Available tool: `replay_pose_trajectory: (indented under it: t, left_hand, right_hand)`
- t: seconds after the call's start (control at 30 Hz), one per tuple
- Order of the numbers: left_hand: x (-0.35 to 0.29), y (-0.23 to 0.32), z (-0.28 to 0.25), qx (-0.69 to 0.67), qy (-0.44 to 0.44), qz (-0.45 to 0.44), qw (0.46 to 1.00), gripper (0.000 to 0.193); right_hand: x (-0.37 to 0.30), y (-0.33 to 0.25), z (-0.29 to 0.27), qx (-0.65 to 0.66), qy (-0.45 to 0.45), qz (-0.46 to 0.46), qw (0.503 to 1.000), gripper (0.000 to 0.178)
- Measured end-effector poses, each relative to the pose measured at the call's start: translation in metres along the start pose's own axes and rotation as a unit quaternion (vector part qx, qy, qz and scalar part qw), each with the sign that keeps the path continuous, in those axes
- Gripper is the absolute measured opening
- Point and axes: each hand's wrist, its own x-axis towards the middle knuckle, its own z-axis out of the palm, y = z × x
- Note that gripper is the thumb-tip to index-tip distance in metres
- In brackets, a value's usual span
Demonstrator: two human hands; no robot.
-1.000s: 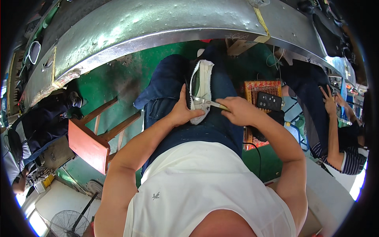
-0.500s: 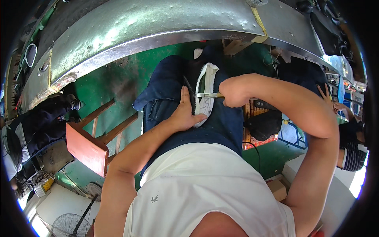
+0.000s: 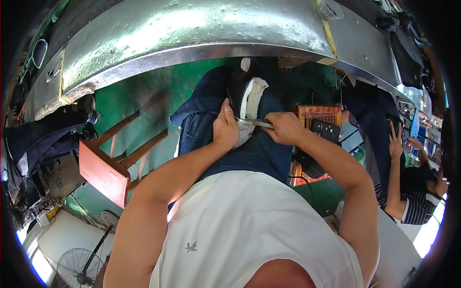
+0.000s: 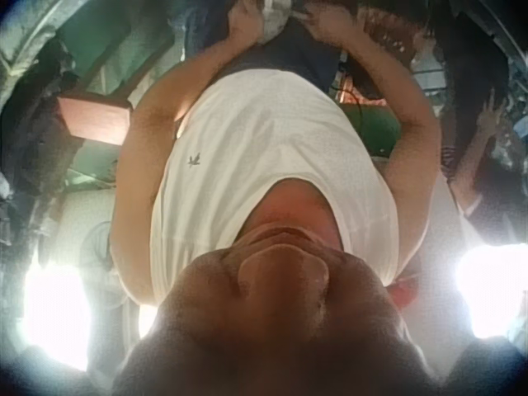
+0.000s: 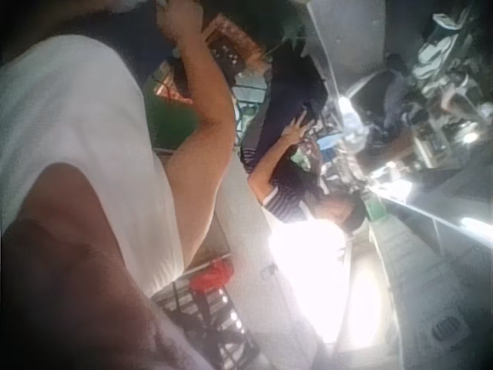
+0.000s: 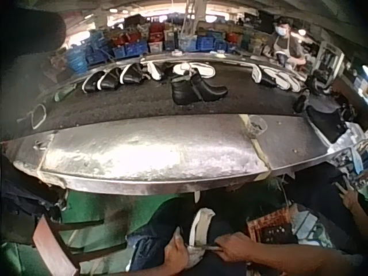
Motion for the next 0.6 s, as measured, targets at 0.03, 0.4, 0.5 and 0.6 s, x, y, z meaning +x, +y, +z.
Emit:
replay_pose_trajectory:
  t: [0.03,0.4,0.5,0.6]
  left_hand:
    - [0.001,-0.001,-0.002,0.035,0.001,0.059,0.998,0.054]
    - [-0.001,-0.008,-0.01,0.101,-0.024,0.207,0.973,0.055]
    - [-0.007,0.004,-0.013,0.141,-0.067,0.213,0.965,0.057]
    - [-0.006,0.012,-0.014,0.183,-0.123,0.213,0.952,0.057]
  right_hand:
    - [-0.003,-0.001,0.003,0.012,0.036,0.014,0.999,0.026]
    - [0.002,0.001,-0.045,-0.133,0.033,0.018,0.99,0.031]
    - [0.018,0.047,-0.036,-0.141,0.011,-0.01,0.99,0.029]
    - [0.028,0.09,-0.007,-0.114,0.055,-0.065,0.99,0.031]
